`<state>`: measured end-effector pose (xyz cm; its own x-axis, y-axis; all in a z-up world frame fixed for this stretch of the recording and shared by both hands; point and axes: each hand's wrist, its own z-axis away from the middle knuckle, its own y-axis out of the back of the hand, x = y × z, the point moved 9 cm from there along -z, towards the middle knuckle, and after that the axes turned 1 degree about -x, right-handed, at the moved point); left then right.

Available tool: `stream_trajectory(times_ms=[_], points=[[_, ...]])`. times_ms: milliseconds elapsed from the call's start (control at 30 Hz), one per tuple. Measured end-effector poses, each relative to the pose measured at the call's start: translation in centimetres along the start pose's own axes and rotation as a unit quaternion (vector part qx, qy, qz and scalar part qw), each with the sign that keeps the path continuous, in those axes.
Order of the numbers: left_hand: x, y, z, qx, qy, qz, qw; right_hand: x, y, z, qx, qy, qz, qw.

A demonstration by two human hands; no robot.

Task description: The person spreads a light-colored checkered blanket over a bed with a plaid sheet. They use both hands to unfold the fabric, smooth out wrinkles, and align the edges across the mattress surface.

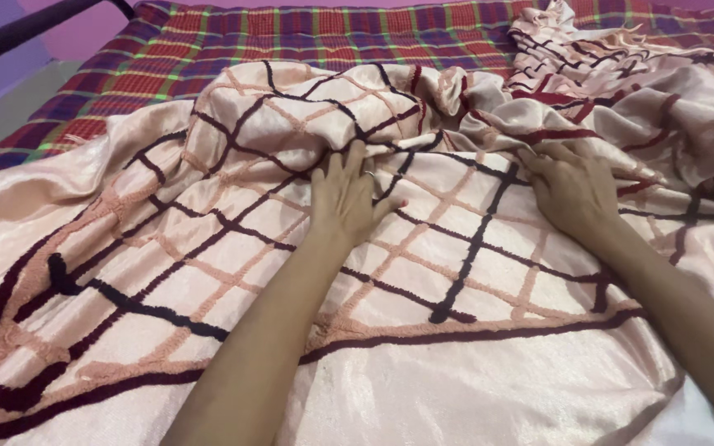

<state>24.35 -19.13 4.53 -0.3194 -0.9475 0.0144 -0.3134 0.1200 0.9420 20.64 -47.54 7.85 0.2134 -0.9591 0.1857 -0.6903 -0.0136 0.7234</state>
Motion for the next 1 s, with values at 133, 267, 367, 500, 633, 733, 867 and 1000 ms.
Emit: stream_trajectory(times_ms=[133,267,367,500,633,733,867,1000], points=[[-1.2,0.1,-0.2,0.036,0.034,0.028,0.998,-0.2,0.0,0.3,0.026,0.001,0.031,0.999],[-2.2,-2.0,0.1,-0.093,0.079,0.049,0.991,-0.3,-0.5,0.3,0.000,-0.011,0.021,1.000],[-2.1,-1.6,0.3,-0.037,0.048,0.078,0.995,-0.7,0.1,0.2,-0.044,-0.036,0.050,0.997],[-2.1,-2.2,-0.1,-0.027,0.024,0.118,0.992,-2.0,4.7,-0.3,-0.028,-0.040,-0.105,0.993],[-1.7,-2.2,0.3,-0.066,0.007,0.125,0.990,-5.3,4.3,-0.3,-0.151,-0.094,-0.328,0.928],[-1.4,-1.7,1.1,-0.092,-0.006,0.126,0.988,-10.3,1.6,1.1,-0.250,0.008,-0.256,0.934],[-1.3,-1.8,1.1,-0.107,-0.010,0.126,0.986,-13.6,-1.4,2.8,-0.291,0.139,-0.245,0.914],[-2.0,-3.1,0.8,-0.152,-0.003,0.101,0.983,-10.8,-4.2,2.8,-0.350,0.071,-0.165,0.919]])
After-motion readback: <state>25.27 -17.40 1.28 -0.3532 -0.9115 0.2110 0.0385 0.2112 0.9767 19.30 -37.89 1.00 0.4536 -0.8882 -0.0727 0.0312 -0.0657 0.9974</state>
